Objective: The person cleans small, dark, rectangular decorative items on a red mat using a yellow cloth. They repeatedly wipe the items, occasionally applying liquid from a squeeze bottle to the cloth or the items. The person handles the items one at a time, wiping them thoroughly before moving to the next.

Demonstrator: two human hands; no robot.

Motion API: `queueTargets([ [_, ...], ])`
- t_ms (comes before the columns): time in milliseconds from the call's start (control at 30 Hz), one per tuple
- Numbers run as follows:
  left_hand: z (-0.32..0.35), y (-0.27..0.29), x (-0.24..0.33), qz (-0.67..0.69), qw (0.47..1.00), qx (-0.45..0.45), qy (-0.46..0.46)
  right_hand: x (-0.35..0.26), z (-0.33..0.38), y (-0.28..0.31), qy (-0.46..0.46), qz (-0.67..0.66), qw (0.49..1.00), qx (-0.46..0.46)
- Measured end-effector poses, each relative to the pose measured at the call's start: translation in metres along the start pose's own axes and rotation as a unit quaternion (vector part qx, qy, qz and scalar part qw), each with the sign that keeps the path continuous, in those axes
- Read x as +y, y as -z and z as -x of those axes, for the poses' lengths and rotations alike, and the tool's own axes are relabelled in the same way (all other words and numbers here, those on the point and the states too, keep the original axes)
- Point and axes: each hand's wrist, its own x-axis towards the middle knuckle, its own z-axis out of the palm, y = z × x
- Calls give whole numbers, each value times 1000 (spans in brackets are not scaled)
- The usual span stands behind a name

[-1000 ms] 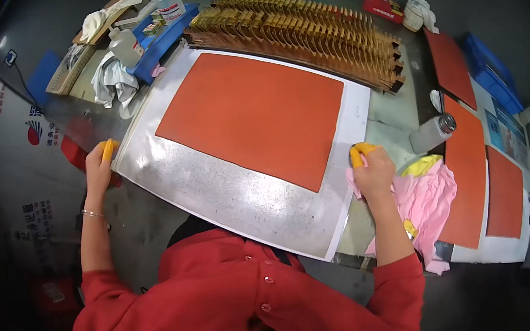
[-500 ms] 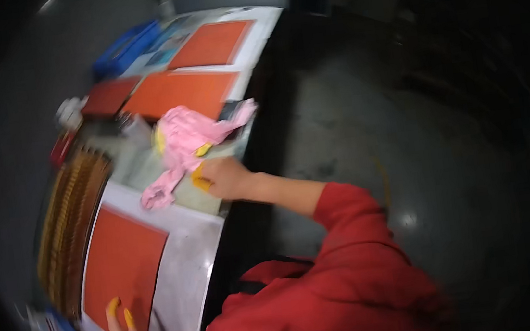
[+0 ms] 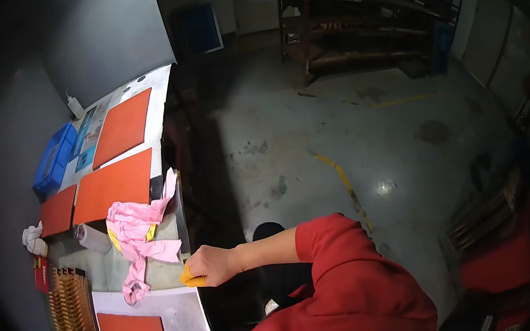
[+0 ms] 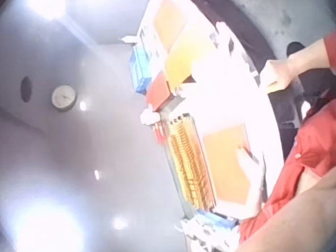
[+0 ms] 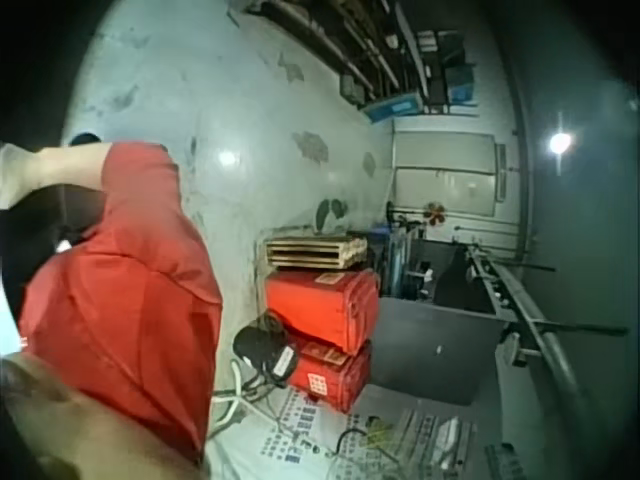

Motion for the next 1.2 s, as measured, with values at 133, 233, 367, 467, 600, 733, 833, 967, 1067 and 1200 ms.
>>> queueTargets([
  [133,-11,-13,1,-21,997,-24,63,81,-22,67,9,30,998,53],
  [233,-25,-20,-17,25,982,-93,165,134,-50,110,-46,-15,993,104],
  [367,-85,37,-7,-33,867,-485,108,169,-102,144,-146,-94,980,97],
  [467,-81,60,-14,13,920,-374,121,172,-122,175,-249,-183,950,46],
  [600,-74,48,7,-15,956,-215,200,198,-133,218,-344,-252,904,5],
  [733,-58,7,42,-15,918,-162,362,227,-219,192,-277,-287,911,-101],
  [833,-62,-9,61,-18,875,-151,460,216,-297,132,-258,-357,885,-153],
  [967,-68,-27,43,164,778,78,602,195,-365,50,-267,-346,867,-240],
  [1067,-72,-13,15,416,464,382,682,193,-404,-20,-316,-311,834,-329],
  [1200,-29,8,-45,577,236,535,569,182,-454,-140,-389,-263,773,-427],
])
